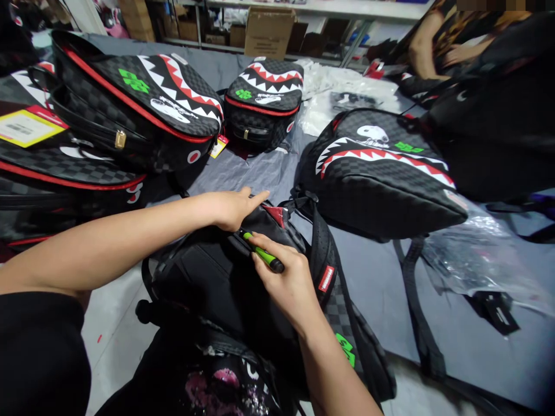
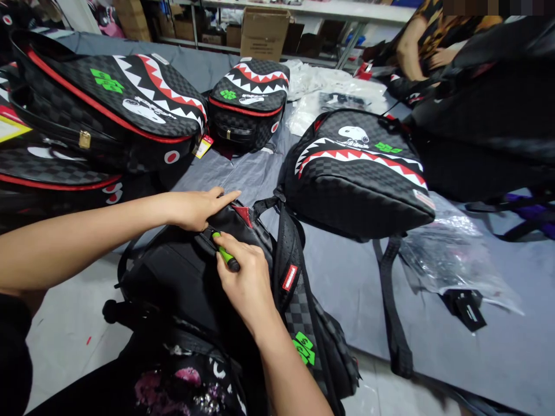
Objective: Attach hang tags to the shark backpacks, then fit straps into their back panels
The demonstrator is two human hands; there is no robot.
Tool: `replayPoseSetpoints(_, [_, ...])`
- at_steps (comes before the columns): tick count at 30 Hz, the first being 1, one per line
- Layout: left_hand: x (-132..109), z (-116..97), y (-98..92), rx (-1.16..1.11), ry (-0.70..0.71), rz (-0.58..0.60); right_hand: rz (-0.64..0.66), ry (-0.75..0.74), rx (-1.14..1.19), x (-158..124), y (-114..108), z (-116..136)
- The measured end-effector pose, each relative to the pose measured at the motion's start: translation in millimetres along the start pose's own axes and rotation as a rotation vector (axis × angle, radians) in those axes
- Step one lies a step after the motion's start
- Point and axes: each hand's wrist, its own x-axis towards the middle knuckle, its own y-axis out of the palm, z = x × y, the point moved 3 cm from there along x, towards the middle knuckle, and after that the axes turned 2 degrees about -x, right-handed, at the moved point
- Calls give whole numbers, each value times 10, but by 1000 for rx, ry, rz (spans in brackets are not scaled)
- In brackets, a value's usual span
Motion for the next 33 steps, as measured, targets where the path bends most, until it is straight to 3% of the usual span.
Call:
replayPoseSetpoints(10, [36,22,6,-9,-6,41,40,-62,-8,51,-20,7])
replayPoseSetpoints(28, [76,59,29,-31,-3,39,73,-31,-46,41,-51,-27])
replayPoseSetpoints(33, [49,53,30,-24,17,25,-27,-22,-133,3,-56,-17])
